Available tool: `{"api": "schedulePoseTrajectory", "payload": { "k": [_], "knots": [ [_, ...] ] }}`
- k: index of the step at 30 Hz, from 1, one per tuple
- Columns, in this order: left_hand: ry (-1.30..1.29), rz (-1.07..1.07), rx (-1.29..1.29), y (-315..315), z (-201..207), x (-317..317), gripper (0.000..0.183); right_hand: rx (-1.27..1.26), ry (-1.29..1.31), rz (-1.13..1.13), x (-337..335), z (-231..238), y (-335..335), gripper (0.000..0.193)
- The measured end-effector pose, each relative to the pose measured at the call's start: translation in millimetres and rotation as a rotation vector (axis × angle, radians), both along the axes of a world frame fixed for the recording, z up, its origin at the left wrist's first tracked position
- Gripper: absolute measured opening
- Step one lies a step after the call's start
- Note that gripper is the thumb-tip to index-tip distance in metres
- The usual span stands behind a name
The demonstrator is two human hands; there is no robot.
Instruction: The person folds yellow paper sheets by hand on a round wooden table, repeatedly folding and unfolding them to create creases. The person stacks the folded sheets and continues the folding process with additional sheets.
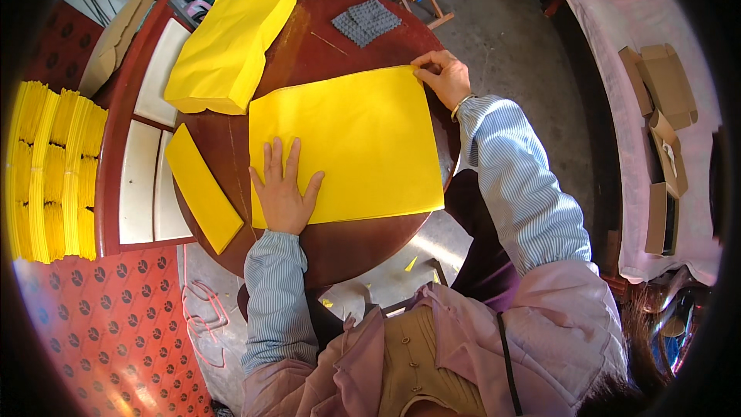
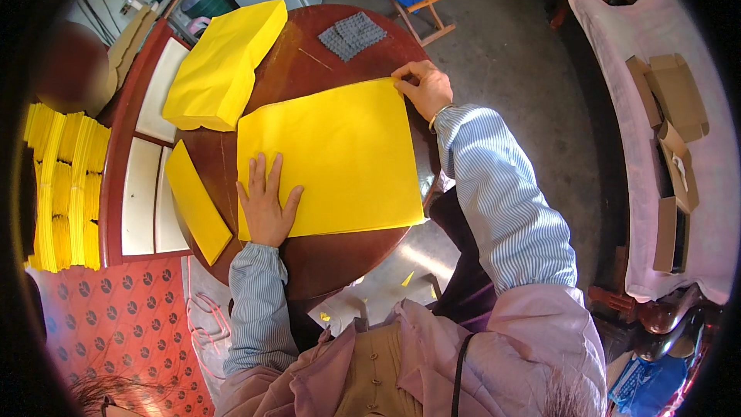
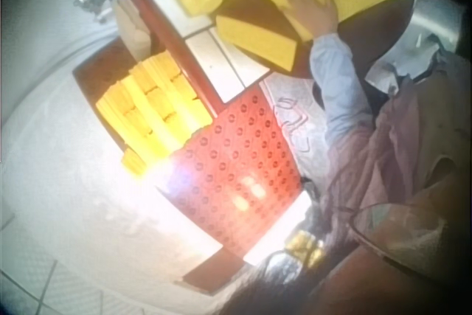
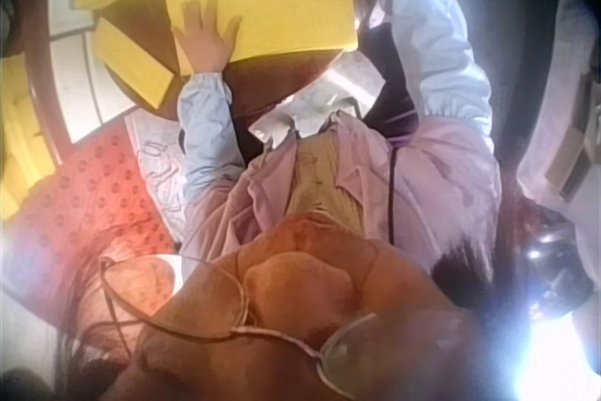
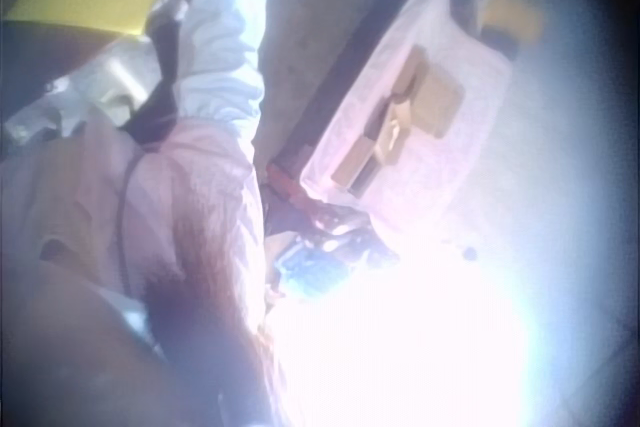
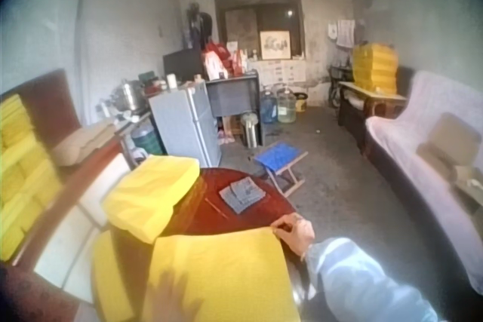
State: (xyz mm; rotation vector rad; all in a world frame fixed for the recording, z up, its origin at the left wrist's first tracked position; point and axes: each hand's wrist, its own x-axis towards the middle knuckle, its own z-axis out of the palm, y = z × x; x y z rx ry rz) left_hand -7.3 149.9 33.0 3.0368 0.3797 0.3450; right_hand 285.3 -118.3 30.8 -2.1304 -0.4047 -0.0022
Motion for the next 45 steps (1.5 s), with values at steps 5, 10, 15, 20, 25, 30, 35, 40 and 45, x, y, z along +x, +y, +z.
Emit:
{"api": "schedulePoseTrajectory", "payload": {
  "k": [5,10,15,20,25,30,35,40,45],
  "knots": [
    [0.005,0.002,0.004,0,0,0,0.071,0.005,0.012,-0.001,-1,4,1,0.018],
    [0.001,-0.001,-0.014,0,1,0,0.07,-0.008,0.138,-0.037,0,8,0,0.014],
    [0.0,-0.015,-0.045,3,1,-1,0.069,-0.054,0.107,-0.011,7,4,-1,0.017],
    [0.003,-0.01,-0.046,6,1,-2,0.071,-0.058,0.111,-0.004,11,-3,-3,0.02],
    [0.003,-0.006,-0.053,4,5,-4,0.071,-0.038,0.128,-0.021,10,-2,-2,0.019],
    [0.011,0.006,-0.038,2,7,-5,0.073,-0.053,0.074,-0.022,12,-5,-3,0.019],
    [-0.069,-0.027,-0.015,8,-5,-4,0.075,-0.089,-0.116,0.013,20,-17,-4,0.023],
    [-0.064,-0.026,0.045,11,-17,-3,0.075,-0.202,-0.543,0.052,-4,-10,-5,0.044],
    [-0.057,-0.013,0.067,12,-18,0,0.076,-0.436,-0.859,0.512,-87,-9,3,0.051]
  ]
}}
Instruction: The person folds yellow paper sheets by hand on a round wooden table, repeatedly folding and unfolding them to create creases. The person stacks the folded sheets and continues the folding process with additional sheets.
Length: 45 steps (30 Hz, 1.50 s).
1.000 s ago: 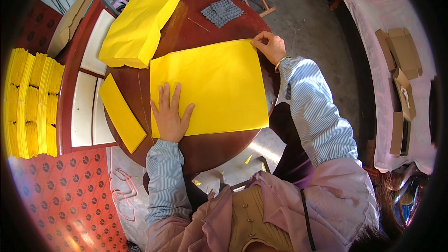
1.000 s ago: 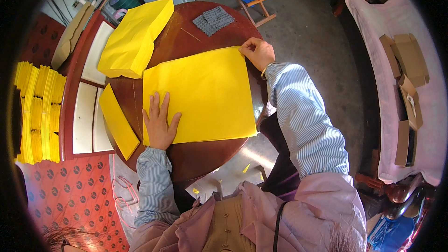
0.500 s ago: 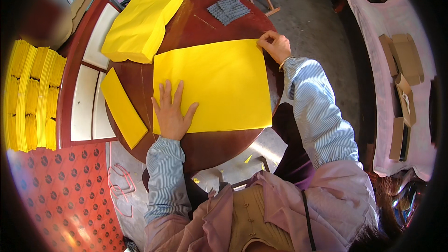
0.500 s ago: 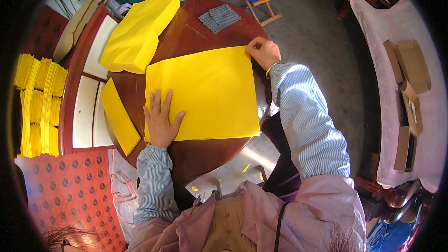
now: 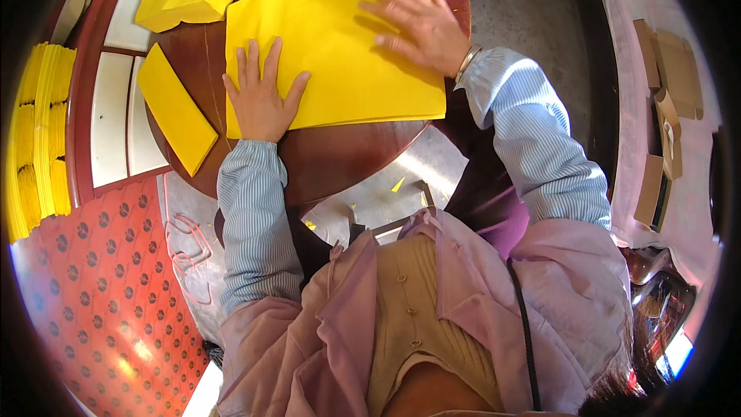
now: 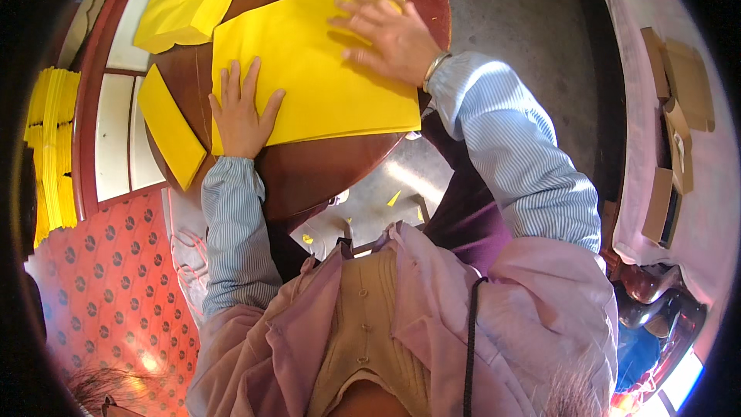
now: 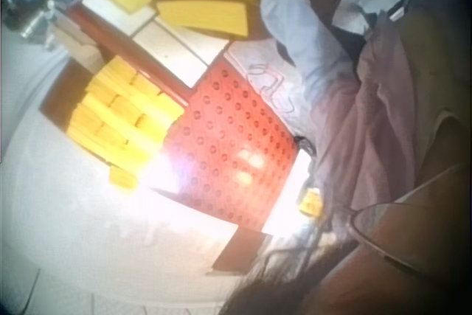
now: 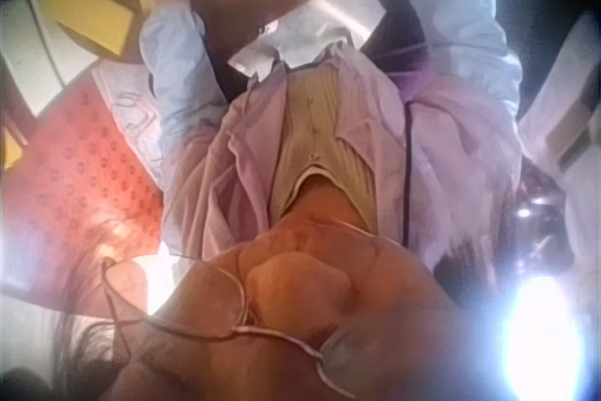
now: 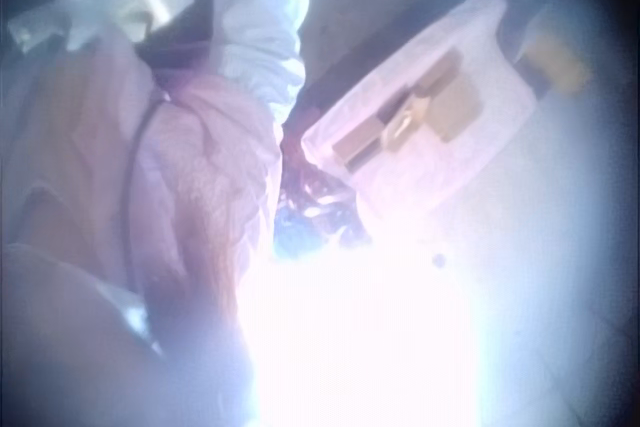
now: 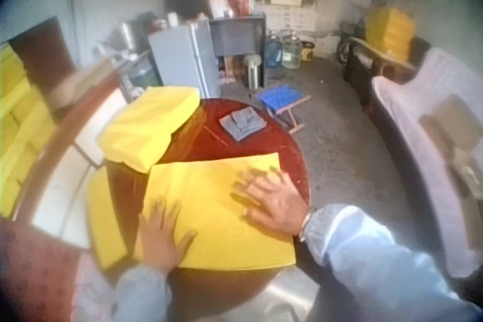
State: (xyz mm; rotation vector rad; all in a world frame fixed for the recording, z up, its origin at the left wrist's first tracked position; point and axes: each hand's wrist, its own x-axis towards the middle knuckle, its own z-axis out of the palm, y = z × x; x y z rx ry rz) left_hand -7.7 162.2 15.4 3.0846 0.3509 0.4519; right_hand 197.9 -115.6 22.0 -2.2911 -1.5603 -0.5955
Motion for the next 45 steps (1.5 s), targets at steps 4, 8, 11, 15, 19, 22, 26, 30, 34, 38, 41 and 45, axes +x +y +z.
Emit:
{"api": "schedulePoseTrajectory", "payload": {
  "k": [4,8,11,15,19,22,26,30,34,38,41,45],
  "knots": [
    [-0.025,-0.005,-0.01,0,-3,-1,0.076,-0.189,0.175,-0.017,-27,-5,3,0.063],
    [-0.014,0.0,-0.02,-3,-1,-3,0.076,-0.213,0.152,-0.019,-27,2,1,0.067],
    [-0.011,-0.014,-0.024,1,5,-2,0.077,-0.212,0.195,-0.009,-35,13,1,0.071],
    [0.031,-0.061,-0.056,11,9,4,0.078,-0.254,0.231,-0.124,-54,20,3,0.07],
    [0.003,-0.109,-0.049,22,10,6,0.079,-0.296,0.227,-0.189,-64,18,6,0.069],
    [0.028,-0.104,-0.025,11,17,10,0.08,-0.304,0.231,-0.194,-63,18,7,0.068],
    [0.061,-0.159,-0.12,-32,25,36,0.086,-0.31,0.25,-0.174,-64,18,5,0.069],
    [0.078,-0.059,-0.185,-38,27,68,0.09,-0.308,0.256,-0.159,-63,23,5,0.071],
    [0.094,-0.028,-0.178,-30,19,66,0.094,-0.303,0.249,-0.147,-66,28,7,0.072],
    [0.136,-0.044,-0.183,-30,14,62,0.093,-0.359,0.316,-0.102,-54,32,2,0.073],
    [0.147,-0.045,-0.163,-30,15,63,0.093,-0.145,0.447,-0.027,12,37,11,0.051],
    [0.151,-0.057,-0.157,-29,16,62,0.093,0.076,0.42,-0.239,133,18,73,0.044]
  ]
}}
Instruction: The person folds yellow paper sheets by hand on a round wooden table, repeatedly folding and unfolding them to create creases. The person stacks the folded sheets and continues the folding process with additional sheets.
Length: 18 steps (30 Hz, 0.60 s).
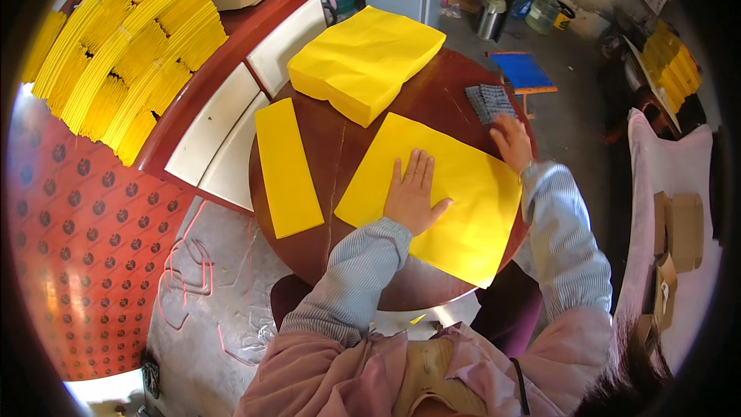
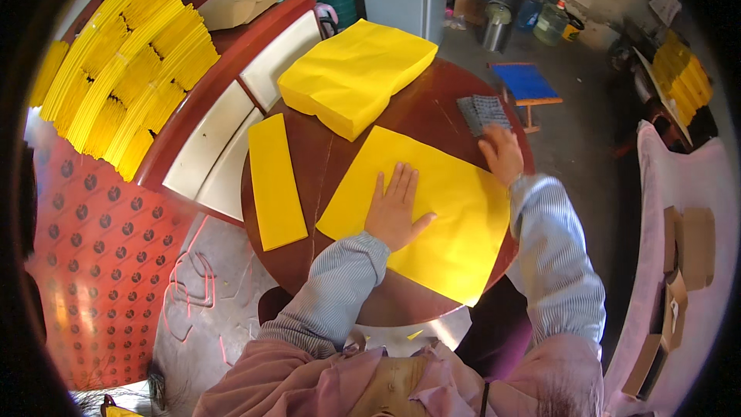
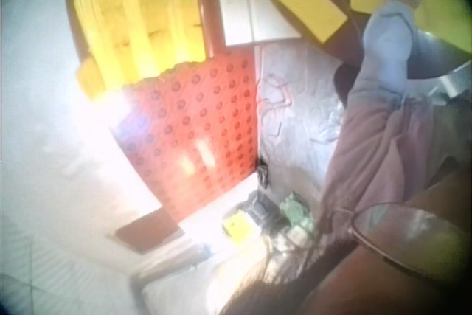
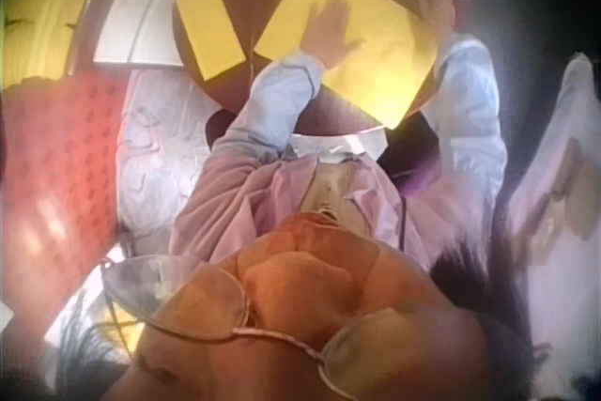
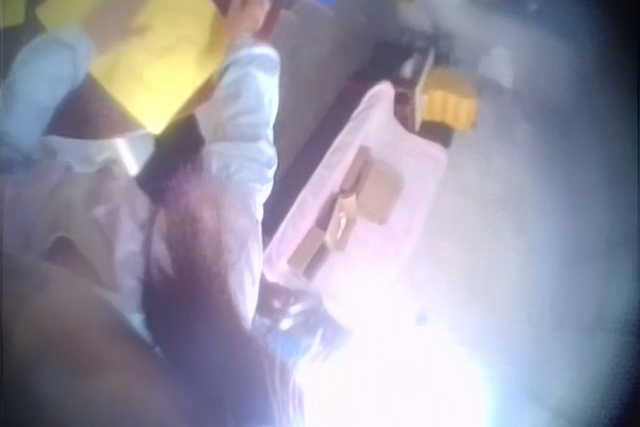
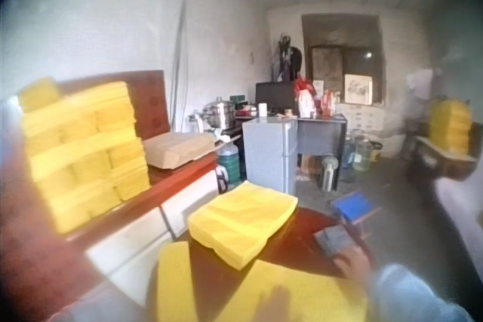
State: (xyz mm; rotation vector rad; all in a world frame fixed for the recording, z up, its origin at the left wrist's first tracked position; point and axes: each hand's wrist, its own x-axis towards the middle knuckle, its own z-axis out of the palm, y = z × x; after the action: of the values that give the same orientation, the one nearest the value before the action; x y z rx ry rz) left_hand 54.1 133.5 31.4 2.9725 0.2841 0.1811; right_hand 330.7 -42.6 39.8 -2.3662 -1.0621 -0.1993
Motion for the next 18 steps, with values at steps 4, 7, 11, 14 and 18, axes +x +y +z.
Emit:
{"api": "schedulePoseTrajectory", "payload": {
  "k": [4,7,11,14,18],
  "knots": [
    [-0.04,-0.013,-0.039,0,0,-2,0.094,-0.331,-0.122,-0.227,66,-31,47,0.059],
    [-0.059,-0.019,-0.054,1,0,-2,0.094,-0.207,-0.249,-0.273,85,-46,53,0.042],
    [-0.115,-0.027,-0.057,1,-1,-2,0.094,-0.03,-0.238,-0.236,102,-47,52,0.027],
    [-0.13,-0.027,-0.075,1,-3,-2,0.094,-0.034,-0.172,-0.272,101,-35,56,0.025],
    [-0.124,-0.026,-0.062,2,-9,-1,0.095,-0.29,-0.012,-0.312,82,5,60,0.039]
  ]
}}
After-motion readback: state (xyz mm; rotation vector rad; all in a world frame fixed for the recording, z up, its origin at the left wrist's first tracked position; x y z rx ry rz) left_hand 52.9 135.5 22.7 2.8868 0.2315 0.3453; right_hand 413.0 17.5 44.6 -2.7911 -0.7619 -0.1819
